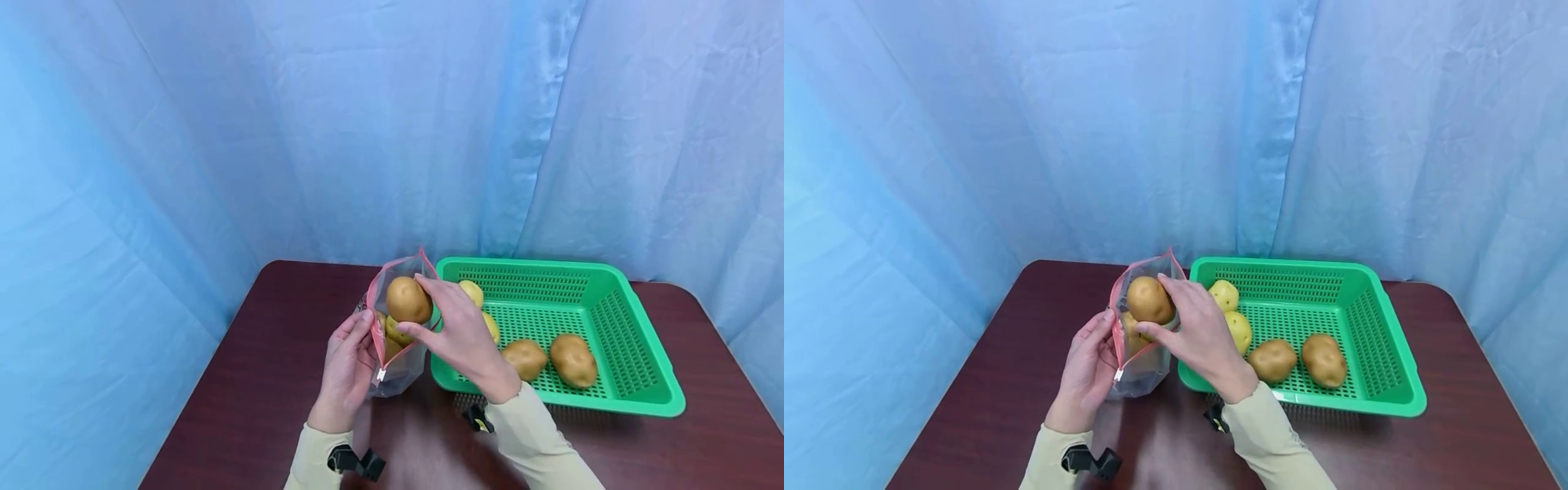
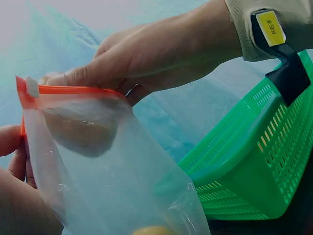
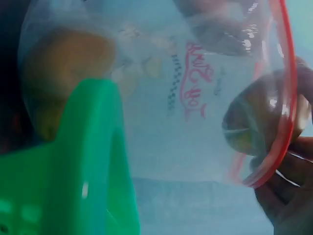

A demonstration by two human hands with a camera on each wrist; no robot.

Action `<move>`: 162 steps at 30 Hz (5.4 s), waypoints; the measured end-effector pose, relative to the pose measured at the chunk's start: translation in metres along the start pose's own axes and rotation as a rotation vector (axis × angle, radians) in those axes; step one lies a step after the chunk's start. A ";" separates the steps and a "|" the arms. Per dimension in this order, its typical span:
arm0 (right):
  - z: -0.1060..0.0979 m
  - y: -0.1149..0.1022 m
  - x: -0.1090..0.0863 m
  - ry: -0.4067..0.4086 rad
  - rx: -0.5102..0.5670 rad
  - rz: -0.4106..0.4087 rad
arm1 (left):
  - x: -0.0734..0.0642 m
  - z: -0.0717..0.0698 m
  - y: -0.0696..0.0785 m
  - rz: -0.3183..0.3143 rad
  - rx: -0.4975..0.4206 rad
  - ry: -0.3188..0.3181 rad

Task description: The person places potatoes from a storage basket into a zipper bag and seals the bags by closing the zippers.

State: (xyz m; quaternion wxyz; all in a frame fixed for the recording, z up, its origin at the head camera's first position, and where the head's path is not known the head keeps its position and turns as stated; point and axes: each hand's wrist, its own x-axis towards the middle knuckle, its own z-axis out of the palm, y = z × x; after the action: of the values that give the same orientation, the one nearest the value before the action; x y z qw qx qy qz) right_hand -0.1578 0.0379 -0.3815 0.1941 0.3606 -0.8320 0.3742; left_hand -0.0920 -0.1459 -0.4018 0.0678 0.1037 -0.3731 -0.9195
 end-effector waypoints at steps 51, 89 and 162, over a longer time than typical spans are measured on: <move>-0.029 0.019 -0.028 -0.091 0.282 0.359 | -0.009 -0.019 0.033 0.106 0.101 0.044; -0.105 0.103 -0.073 -0.363 -0.066 0.259 | -0.010 -0.022 0.031 0.086 0.066 -0.013; -0.099 0.058 -0.065 -0.173 0.008 0.141 | -0.008 -0.024 0.024 0.095 0.060 0.016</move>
State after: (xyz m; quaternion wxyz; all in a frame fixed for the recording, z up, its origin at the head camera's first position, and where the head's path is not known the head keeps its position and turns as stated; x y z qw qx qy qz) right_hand -0.1522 0.1699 -0.3842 0.0933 0.3327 -0.8675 0.3579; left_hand -0.0769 -0.1776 -0.4005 0.1112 0.0954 -0.4043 -0.9028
